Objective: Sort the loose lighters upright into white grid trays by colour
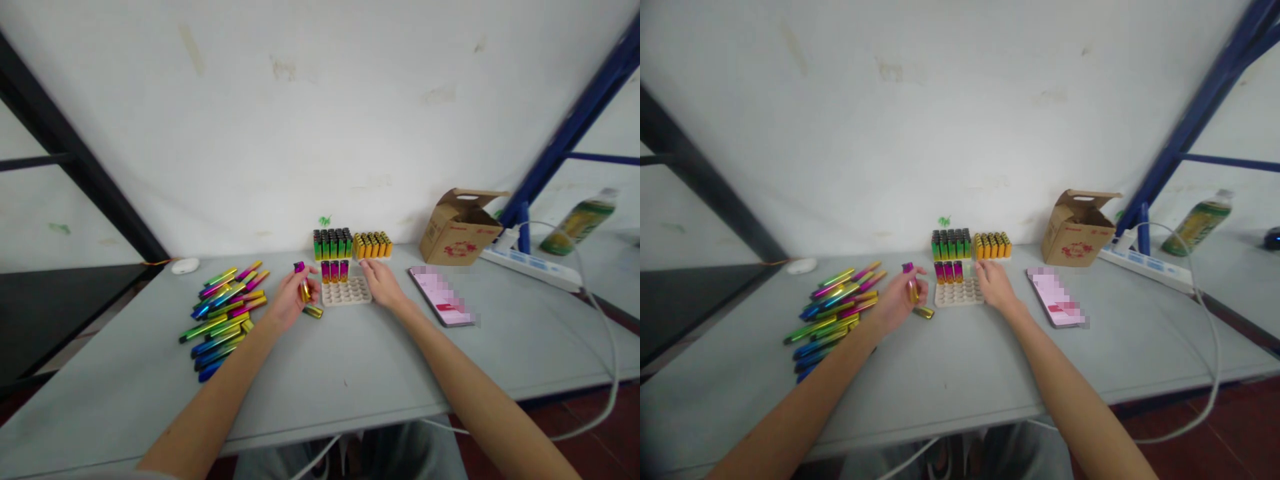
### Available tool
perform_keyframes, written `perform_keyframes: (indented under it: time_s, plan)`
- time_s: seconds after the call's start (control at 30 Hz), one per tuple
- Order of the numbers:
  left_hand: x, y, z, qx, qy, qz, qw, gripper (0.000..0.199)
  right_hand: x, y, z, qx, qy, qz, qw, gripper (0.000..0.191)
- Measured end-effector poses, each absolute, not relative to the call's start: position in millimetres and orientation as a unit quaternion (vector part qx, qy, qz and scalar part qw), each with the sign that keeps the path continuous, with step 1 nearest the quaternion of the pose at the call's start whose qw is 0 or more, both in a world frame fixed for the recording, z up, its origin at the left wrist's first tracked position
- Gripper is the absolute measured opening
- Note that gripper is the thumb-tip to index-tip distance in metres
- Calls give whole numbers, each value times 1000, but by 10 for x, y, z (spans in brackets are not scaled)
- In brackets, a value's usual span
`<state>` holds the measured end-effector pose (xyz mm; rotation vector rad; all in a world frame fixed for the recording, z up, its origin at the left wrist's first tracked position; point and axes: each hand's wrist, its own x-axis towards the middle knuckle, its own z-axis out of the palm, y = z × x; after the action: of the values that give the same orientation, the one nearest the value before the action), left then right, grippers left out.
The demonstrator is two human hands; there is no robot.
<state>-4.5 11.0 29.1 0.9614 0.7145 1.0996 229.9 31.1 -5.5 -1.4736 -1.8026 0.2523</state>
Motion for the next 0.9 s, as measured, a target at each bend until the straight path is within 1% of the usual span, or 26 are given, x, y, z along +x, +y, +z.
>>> perform_keyframes:
  time_s: [0.07,0.17,0.23,0.3,0.37,0.5,0.63,0.73,0.8,0.87,0.9]
  plan:
    - [-26,93,280,454,328,493,666,35,2281,314,-126,-577,-734,91,346,48]
    - [-14,78,276,461,329,481,669,40,2258,323,-196,-585,-747,80,305,49]
    - [-22,82,278,447,320,457,700,45,2256,330,-219,-593,-746,73,294,52]
    - [-37,92,279,435,314,427,728,57,2262,334,-225,-598,-744,71,289,55]
    - [-46,100,275,430,314,409,741,63,2270,335,-220,-598,-746,71,286,56]
    - [-38,103,250,428,303,389,758,61,2275,336,-216,-597,-749,66,279,56]
    - [-33,88,223,401,254,354,806,60,2265,344,-234,-593,-751,63,284,51]
    - [-45,59,229,371,193,332,845,61,2238,319,-200,-597,-727,49,336,48]
    - [-51,33,246,360,169,318,861,62,2197,264,-125,-583,-702,14,408,44]
    - [-47,9,262,356,160,310,867,64,2124,177,-16,-530,-699,-12,480,36]
    - [-42,0,267,357,161,308,867,65,2074,126,42,-496,-702,-5,511,33]
